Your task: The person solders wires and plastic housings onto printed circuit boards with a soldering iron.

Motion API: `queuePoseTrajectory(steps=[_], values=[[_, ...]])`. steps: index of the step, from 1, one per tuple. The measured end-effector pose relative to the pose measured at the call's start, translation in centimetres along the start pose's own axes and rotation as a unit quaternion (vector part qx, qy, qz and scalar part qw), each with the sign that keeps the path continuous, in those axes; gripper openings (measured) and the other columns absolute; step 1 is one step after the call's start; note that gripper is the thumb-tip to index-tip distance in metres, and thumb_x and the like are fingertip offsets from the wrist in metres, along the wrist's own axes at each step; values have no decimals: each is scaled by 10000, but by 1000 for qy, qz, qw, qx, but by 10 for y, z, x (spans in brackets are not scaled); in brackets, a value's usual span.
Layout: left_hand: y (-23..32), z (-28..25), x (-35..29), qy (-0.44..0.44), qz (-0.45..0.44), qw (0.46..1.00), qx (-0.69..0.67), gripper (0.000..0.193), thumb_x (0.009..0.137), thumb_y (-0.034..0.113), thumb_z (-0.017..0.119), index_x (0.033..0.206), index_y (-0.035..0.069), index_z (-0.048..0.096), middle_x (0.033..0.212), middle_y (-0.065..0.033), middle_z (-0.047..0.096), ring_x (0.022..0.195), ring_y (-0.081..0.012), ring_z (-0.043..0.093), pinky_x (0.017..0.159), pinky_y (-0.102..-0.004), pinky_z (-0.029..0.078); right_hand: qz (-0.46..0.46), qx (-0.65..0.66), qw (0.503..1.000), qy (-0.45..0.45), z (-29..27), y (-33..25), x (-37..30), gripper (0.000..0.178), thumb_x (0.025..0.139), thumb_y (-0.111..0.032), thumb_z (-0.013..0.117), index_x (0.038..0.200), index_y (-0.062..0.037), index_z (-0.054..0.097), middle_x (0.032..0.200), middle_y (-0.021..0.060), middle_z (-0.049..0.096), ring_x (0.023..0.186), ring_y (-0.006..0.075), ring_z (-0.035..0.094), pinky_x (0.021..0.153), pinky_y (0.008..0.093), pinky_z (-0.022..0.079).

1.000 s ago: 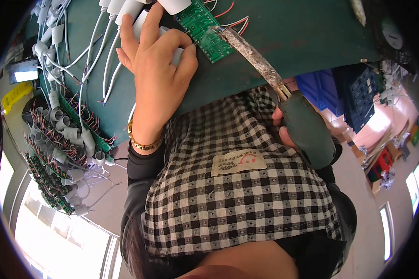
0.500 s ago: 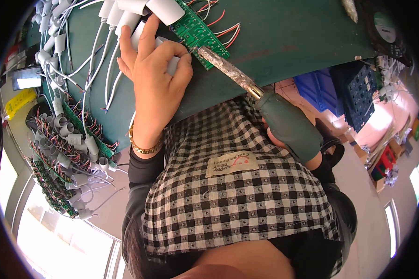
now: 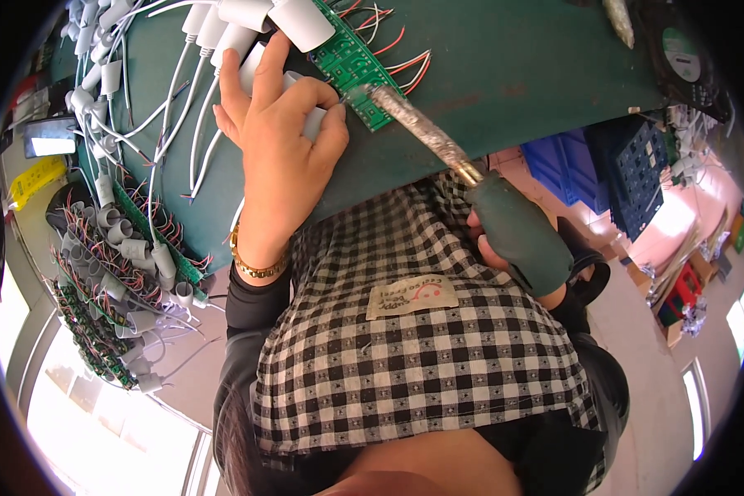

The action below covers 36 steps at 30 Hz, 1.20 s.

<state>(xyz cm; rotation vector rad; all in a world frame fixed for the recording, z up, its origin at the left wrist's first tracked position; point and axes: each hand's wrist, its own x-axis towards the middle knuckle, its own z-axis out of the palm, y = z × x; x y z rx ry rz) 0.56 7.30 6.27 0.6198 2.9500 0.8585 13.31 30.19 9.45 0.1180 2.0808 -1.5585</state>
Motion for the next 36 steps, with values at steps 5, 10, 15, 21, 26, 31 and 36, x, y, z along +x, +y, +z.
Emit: queuePoseTrajectory(steps=[5,10,15,21,26,31,36], values=[[0,0,-1,2,1,1000,-3,70,721,110,649,786,119,625,1413,-75,384,1326,-497,138,950,-711,99,-58,66,996,29,-4,-2,-6,271,907,-131,511,1141,-23,429,969,128,538,852,154,529,803,283,429],[0,0,1,0,3,1000,-7,67,725,110,653,784,116,623,1416,-80,380,1330,-498,132,940,-725,99,-131,86,985,68,1,3,-5,301,923,-141,478,1184,-33,374,1005,142,509,903,194,534,840,351,446],[1,0,3,2,2,1000,-4,71,724,112,664,780,114,620,1416,-89,378,1332,-500,131,938,-733,103,-128,132,980,77,4,8,-1,290,914,-117,482,1173,-28,385,985,148,503,897,210,538,843,368,447],[1,-1,3,29,32,999,-13,64,677,60,651,708,69,595,1389,-102,374,1300,-547,144,854,-813,132,-145,131,978,73,6,5,1,312,891,-62,469,1183,-2,375,978,156,501,884,209,537,827,366,452],[-1,0,0,14,20,1000,-2,68,673,57,653,707,68,594,1385,-117,377,1299,-546,155,848,-813,144,-134,115,983,49,6,10,2,308,882,-53,468,1166,21,377,973,161,503,880,207,535,814,350,453],[0,1,-1,6,4,1000,0,72,709,106,665,761,115,616,1403,-97,387,1327,-495,156,913,-749,136,-137,145,975,94,11,17,0,334,878,-59,481,1185,24,380,951,166,513,864,210,537,793,356,460],[0,2,1,27,17,999,4,77,697,104,667,745,119,610,1381,-94,405,1322,-487,173,900,-746,148,-172,157,967,102,11,20,6,341,877,-60,491,1193,9,383,951,167,515,839,213,544,786,358,463]])
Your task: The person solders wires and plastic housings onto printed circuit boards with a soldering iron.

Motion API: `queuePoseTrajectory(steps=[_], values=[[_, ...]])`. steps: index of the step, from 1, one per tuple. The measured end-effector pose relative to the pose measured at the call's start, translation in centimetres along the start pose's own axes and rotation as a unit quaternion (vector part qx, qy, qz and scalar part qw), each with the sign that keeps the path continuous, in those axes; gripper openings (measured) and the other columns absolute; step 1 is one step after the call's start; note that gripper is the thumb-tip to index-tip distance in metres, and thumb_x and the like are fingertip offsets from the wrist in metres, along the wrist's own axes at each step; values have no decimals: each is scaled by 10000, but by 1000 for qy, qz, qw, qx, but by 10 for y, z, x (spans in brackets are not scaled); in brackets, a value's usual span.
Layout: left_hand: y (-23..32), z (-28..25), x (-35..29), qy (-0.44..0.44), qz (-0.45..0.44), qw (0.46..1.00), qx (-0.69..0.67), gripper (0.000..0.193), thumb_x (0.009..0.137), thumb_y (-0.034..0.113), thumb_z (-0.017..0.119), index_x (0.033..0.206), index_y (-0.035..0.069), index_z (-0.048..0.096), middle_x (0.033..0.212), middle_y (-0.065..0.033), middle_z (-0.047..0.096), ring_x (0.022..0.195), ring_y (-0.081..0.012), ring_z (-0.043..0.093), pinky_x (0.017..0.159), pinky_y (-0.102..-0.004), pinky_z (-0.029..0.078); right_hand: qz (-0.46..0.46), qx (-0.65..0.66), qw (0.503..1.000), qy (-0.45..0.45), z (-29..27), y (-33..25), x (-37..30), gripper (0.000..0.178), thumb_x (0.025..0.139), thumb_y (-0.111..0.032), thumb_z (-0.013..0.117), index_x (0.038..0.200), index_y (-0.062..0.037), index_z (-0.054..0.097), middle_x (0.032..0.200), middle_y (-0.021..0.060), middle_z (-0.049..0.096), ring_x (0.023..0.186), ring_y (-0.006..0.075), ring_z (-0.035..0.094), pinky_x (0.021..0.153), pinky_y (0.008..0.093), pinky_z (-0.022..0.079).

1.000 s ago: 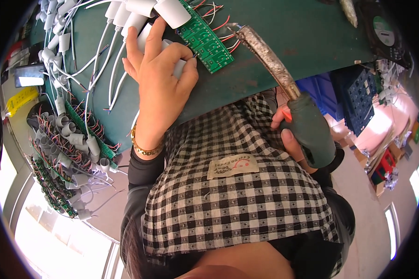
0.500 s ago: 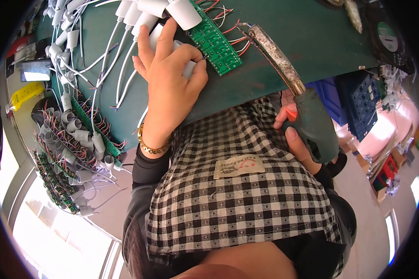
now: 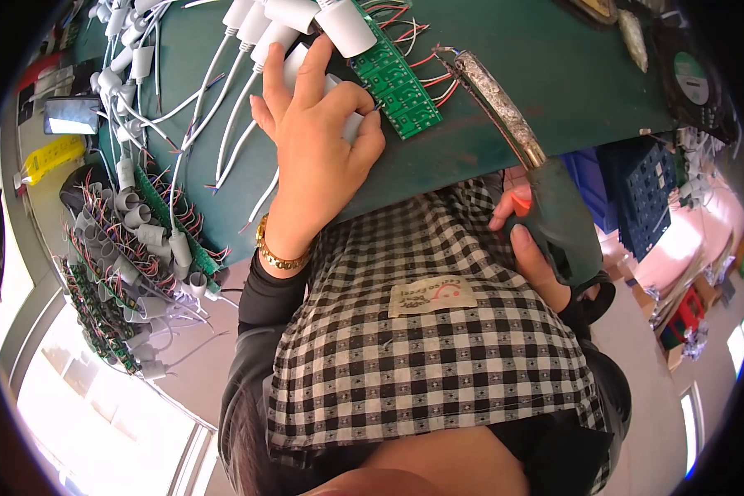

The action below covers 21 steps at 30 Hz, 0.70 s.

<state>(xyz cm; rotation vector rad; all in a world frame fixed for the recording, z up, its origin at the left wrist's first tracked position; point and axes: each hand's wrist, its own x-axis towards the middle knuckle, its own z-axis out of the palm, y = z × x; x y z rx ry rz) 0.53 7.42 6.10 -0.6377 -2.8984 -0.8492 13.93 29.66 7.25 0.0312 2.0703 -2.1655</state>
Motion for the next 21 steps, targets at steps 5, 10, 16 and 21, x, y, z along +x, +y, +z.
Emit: queuePoseTrajectory(steps=[5,10,16,21], values=[[-2,2,0,10,23,1000,14,88,681,97,669,740,124,610,1372,-95,409,1317,-477,189,891,-742,163,-20,28,999,22,0,15,-6,361,874,-67,500,1210,-4,382,949,168,517,828,215,544,775,361,464],[-9,1,1,18,47,999,17,96,662,116,682,721,103,607,1360,-117,409,1293,-478,228,872,-744,193,-36,62,996,50,2,23,-6,363,870,-63,494,1212,-8,383,939,169,520,803,217,548,756,366,471],[-24,-6,-9,19,134,991,-2,371,653,325,746,913,91,623,1362,-173,383,1266,-455,275,929,-681,215,11,56,997,58,-1,18,-6,370,868,-67,485,1220,-17,383,933,178,519,800,223,548,736,352,481],[-24,-11,-13,46,217,971,85,633,720,643,550,1066,113,541,1345,-118,440,1291,-412,279,1029,-617,70,-22,62,998,-1,-22,27,-12,357,898,-141,511,1210,-20,388,953,148,510,822,191,545,756,341,478]])
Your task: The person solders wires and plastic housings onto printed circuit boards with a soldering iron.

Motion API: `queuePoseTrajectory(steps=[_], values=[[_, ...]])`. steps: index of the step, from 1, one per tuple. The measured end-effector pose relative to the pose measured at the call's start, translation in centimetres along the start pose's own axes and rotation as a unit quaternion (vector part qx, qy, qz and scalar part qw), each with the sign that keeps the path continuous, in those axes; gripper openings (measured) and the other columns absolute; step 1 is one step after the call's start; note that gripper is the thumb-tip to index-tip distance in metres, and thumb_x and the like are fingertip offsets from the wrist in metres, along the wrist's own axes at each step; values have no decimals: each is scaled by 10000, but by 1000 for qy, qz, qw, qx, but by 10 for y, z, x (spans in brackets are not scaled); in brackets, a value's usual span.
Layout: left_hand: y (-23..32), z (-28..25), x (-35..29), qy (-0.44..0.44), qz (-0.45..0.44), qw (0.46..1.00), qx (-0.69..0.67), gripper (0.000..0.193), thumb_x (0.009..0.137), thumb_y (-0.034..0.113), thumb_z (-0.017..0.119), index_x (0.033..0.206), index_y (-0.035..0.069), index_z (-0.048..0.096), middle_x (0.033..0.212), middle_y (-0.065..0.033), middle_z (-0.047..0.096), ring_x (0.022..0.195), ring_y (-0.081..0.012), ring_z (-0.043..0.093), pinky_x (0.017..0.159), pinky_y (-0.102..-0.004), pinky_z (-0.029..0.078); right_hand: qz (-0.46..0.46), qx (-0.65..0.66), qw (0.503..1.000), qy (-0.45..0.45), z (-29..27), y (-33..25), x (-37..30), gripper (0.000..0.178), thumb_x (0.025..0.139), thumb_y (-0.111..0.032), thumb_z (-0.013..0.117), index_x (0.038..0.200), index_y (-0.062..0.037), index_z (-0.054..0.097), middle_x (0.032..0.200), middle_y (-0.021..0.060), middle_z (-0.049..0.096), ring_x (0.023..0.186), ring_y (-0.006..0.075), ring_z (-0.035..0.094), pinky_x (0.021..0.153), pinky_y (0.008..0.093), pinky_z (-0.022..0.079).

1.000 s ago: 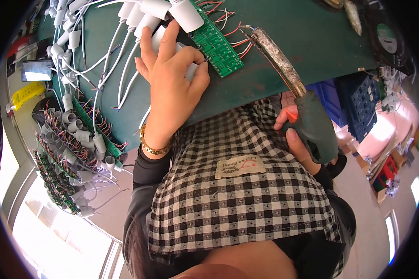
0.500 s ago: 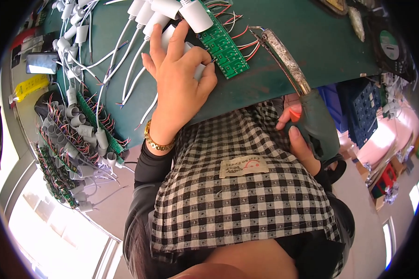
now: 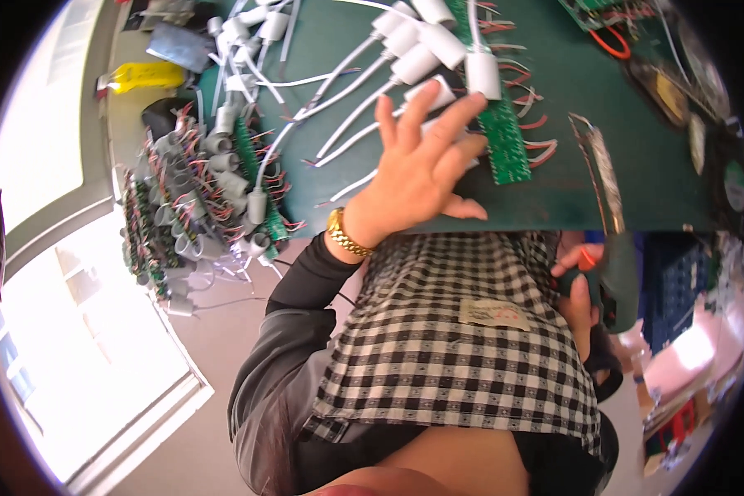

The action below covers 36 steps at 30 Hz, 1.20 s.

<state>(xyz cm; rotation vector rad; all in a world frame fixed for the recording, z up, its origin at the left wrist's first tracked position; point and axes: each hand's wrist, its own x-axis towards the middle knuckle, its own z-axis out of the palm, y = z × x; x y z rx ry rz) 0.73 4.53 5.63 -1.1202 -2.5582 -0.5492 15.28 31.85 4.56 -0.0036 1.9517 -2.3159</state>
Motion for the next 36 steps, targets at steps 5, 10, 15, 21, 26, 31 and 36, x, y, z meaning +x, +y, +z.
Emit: queuePoseTrajectory(steps=[5,10,15,21,26,31,36], values=[[-37,-17,7,83,57,995,-24,623,681,620,567,1015,95,528,1285,-103,476,1181,-348,423,973,-631,182,-70,46,986,145,26,10,7,388,838,-123,517,1187,2,402,899,162,528,725,196,554,656,288,467],[-174,-77,23,236,-241,917,214,304,746,187,679,948,9,540,931,-165,584,833,-352,576,696,-422,461,-117,76,984,107,15,19,3,375,884,-111,471,1232,-10,376,952,156,504,793,189,527,705,330,471],[-275,-89,-7,71,-462,862,196,415,757,270,684,993,-38,536,987,-214,585,916,-379,582,763,-426,481,-84,76,987,112,23,6,6,373,869,-130,501,1203,-6,388,925,144,514,763,185,536,691,318,473],[-194,-100,8,284,-294,871,-273,293,921,94,481,1196,26,404,914,-75,584,707,-109,571,649,-218,446,-55,58,976,202,24,18,-7,397,855,-211,540,1178,-19,411,897,130,522,738,172,540,675,290,456],[-79,-115,10,226,-215,883,-352,214,882,47,456,1093,16,471,961,-148,586,734,-160,555,684,-264,434,-48,34,977,206,29,10,-2,409,836,-238,548,1162,-21,433,879,132,533,694,170,540,642,289,452],[-17,-92,8,121,-68,943,-303,202,740,13,705,903,1,587,947,-130,556,738,-197,546,635,-266,463,-70,48,977,194,29,20,4,420,829,-234,551,1165,-13,431,871,134,541,697,171,540,657,299,450],[26,-70,2,-41,-81,939,-332,187,740,-34,653,910,-2,581,976,-158,526,759,-236,543,623,-295,454,-69,67,977,192,28,21,4,404,821,-235,539,1147,-15,448,852,126,546,708,175,549,671,300,449]])
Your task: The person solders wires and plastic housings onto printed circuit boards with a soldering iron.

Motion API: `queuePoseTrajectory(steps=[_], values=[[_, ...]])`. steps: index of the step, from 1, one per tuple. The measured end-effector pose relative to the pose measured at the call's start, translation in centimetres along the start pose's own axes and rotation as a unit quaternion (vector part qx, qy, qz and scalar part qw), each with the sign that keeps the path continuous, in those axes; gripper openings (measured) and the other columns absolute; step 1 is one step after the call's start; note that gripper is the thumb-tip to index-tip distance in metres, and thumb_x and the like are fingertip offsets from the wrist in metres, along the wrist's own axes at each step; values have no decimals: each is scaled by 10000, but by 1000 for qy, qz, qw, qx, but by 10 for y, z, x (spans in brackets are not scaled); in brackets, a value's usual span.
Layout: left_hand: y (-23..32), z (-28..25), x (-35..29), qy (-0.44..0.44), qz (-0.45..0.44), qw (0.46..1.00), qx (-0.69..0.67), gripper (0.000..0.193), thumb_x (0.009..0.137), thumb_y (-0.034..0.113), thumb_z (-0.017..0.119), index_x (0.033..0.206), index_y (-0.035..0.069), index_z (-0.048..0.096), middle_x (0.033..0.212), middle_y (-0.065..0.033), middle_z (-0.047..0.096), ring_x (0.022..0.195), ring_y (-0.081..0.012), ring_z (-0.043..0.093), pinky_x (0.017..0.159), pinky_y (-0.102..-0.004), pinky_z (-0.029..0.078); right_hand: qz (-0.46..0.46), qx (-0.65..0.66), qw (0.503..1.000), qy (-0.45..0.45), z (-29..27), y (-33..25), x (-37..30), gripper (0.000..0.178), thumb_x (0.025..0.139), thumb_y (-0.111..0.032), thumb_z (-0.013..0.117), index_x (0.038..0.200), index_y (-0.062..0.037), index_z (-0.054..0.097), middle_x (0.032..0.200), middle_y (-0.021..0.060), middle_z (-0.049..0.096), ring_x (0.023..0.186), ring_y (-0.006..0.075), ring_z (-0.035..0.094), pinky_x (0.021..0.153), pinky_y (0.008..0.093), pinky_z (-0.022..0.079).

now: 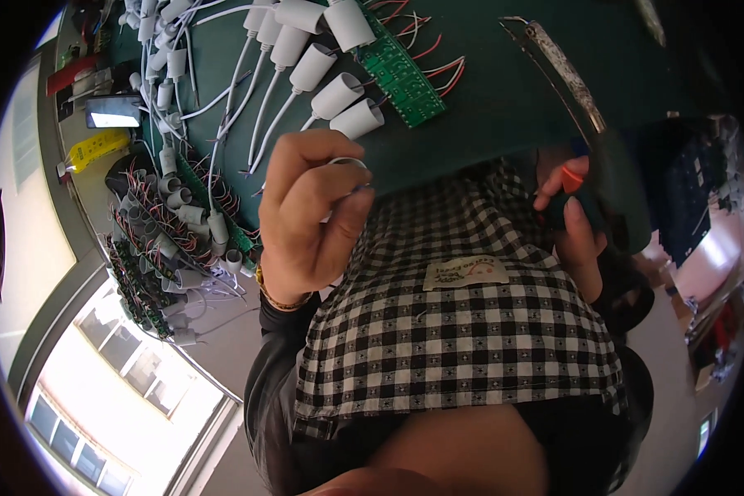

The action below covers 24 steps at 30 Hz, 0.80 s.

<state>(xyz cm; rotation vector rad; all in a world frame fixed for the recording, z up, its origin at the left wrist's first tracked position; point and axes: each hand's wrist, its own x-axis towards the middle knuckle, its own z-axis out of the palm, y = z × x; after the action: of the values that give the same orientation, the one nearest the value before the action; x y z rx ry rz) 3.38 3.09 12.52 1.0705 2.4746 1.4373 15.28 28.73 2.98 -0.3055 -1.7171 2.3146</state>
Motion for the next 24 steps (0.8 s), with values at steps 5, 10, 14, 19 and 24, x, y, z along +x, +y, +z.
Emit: queuePoseTrajectory(steps=[5,10,14,19,24], values=[[-19,45,-4,-28,-43,998,35,182,758,-68,612,923,3,585,955,-145,543,695,-243,536,597,-288,438,52,-26,998,-11,-7,-9,-8,398,829,-159,489,1183,2,402,871,141,532,713,185,537,671,355,455],[-40,65,-4,62,6,973,222,308,651,0,660,944,81,615,984,-106,567,742,-251,579,590,-336,467,34,-84,995,-42,-16,-14,-9,404,822,-153,504,1185,-7,404,858,138,536,695,186,541,676,354,455],[-55,71,-8,127,75,963,226,318,642,2,704,941,70,617,980,-120,591,725,-232,575,583,-320,454,34,-71,996,-43,-13,-15,-8,405,822,-151,523,1182,-7,406,856,143,540,687,190,548,676,358,459],[-53,67,-11,167,119,946,250,337,558,0,724,864,89,613,1037,-123,567,827,-273,541,679,-342,438,20,-54,996,-73,-7,-18,-2,393,838,-146,523,1186,-10,402,861,141,538,700,191,549,688,362,464],[-52,70,-9,159,42,948,272,290,544,7,712,804,95,615,1056,-124,545,890,-291,493,762,-355,412,61,-74,989,-115,0,-31,2,368,855,-103,488,1197,-12,387,909,141,528,767,192,546,760,376,454]])
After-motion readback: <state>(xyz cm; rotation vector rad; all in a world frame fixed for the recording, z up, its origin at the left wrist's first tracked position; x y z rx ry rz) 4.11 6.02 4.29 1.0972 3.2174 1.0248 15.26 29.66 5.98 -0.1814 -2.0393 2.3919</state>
